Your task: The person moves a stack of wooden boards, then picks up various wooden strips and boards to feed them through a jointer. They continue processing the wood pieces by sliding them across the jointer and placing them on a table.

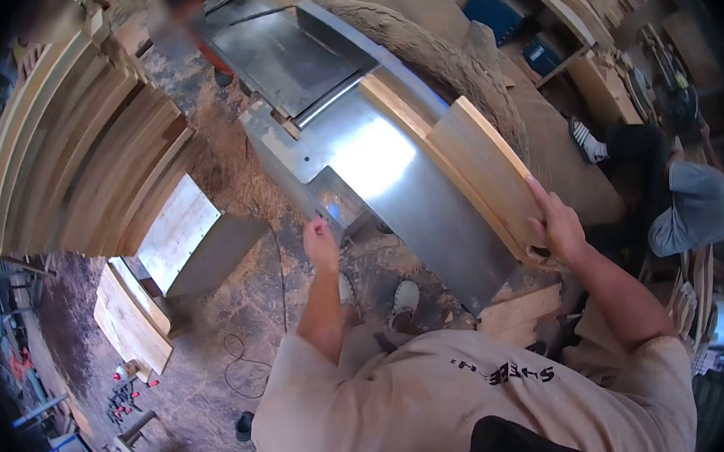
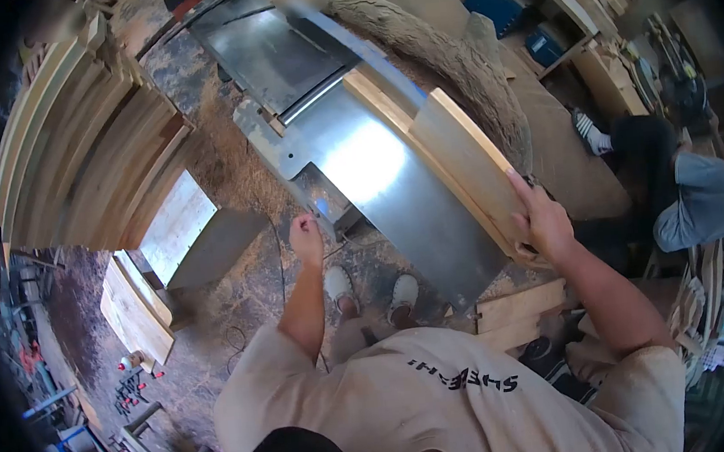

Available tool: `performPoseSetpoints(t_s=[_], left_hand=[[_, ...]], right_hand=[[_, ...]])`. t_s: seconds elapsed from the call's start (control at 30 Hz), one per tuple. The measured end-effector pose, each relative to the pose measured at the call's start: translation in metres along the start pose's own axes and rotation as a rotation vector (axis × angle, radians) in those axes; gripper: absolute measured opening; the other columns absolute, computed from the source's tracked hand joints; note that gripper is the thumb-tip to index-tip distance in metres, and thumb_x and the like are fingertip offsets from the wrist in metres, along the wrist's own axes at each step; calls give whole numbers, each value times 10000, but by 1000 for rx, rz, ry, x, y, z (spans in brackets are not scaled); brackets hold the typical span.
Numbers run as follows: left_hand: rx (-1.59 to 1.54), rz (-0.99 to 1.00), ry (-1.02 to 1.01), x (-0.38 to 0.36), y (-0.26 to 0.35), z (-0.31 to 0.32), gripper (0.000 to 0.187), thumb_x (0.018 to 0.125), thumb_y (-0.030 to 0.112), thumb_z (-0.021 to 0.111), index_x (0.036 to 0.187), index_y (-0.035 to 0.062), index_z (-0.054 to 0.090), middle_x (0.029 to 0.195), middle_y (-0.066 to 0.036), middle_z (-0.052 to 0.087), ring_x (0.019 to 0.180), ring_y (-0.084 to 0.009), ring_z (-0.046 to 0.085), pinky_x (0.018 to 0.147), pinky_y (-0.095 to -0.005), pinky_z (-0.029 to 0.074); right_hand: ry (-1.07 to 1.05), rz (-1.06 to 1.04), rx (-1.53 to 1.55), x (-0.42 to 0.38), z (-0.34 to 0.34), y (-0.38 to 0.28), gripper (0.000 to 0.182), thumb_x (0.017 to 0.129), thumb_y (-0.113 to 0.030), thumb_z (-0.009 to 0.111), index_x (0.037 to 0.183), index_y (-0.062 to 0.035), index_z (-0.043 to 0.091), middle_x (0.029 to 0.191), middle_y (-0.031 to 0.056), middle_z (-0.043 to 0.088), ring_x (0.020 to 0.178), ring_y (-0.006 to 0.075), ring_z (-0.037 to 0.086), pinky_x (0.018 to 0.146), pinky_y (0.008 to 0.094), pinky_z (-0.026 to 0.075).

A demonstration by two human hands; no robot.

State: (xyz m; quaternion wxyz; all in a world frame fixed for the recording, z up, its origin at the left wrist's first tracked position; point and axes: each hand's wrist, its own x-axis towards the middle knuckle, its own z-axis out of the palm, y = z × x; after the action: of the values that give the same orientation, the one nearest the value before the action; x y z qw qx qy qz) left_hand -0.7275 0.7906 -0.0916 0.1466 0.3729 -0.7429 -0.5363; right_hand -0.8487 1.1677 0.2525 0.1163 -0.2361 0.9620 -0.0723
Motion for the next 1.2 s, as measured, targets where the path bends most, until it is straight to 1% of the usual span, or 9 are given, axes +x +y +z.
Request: performPoseSetpoints(t_s=[0.07,0.1,0.17,0.2,0.27,0.37,0.6,1.0,1.2], left_hand=[[-144,106,-112,-51,105,-16,207,910,165,609,1003,-14,655,923,-77,662,730,-144,630,698,-300,513],[-191,189,-256,-69,147,-6,229,912,160,599,1040,-27,639,927,-84,658,783,-141,622,719,-295,507],[-481,75,-534,-90,198,43,470,923,136,566,1349,-22,448,1278,-163,567,1113,-188,573,936,-280,447],[-496,83,-578,-90,209,77,530,952,225,548,1393,-16,377,1340,-172,513,1214,-250,516,1031,-331,386],[-715,-28,-814,-83,253,109,615,990,281,463,1471,-18,226,1492,-179,333,1371,-255,336,1096,-370,300],[-681,-223,-709,-85,257,138,613,1008,377,401,1472,9,243,1488,-148,354,1396,-261,289,1129,-401,228],[-879,-311,-652,-72,231,159,600,1010,422,385,1459,38,278,1484,-118,364,1401,-253,280,1154,-433,143],[-816,-259,-758,-56,247,143,546,1016,436,372,1419,69,352,1468,-69,395,1376,-208,323,1131,-431,203],[-706,-257,-793,-45,237,118,573,970,432,506,1377,40,414,1354,-104,471,1270,-207,424,1037,-367,374]], right_hand=[[8,4,0,3,-2,4,823,803,-39,658,1484,-283,264,968,203,540,884,421,587,776,475,472],[-16,16,4,3,-3,6,817,813,-51,652,1484,-305,260,965,203,541,882,420,589,776,478,472],[-53,26,26,-1,-1,5,811,823,-62,646,1483,-328,256,962,203,542,880,419,591,777,481,471],[-67,44,9,-1,-3,2,804,832,-65,638,1482,-339,254,959,201,543,875,414,595,777,480,471],[-64,70,-3,-1,-5,2,796,841,-69,630,1482,-351,251,955,199,545,870,409,598,777,480,470],[-36,25,-1,-1,-5,7,794,850,-65,618,1481,-370,244,976,200,554,875,404,607,785,479,472],[-55,29,20,0,-11,-2,783,858,-81,612,1482,-370,237,1014,216,564,897,414,613,788,480,484],[-72,51,-46,13,-7,-11,801,876,-107,610,1489,-400,185,1030,245,579,922,414,634,796,488,506],[-74,54,-54,18,-12,-21,824,874,-104,612,1492,-410,160,1064,247,588,948,413,631,817,485,505]])
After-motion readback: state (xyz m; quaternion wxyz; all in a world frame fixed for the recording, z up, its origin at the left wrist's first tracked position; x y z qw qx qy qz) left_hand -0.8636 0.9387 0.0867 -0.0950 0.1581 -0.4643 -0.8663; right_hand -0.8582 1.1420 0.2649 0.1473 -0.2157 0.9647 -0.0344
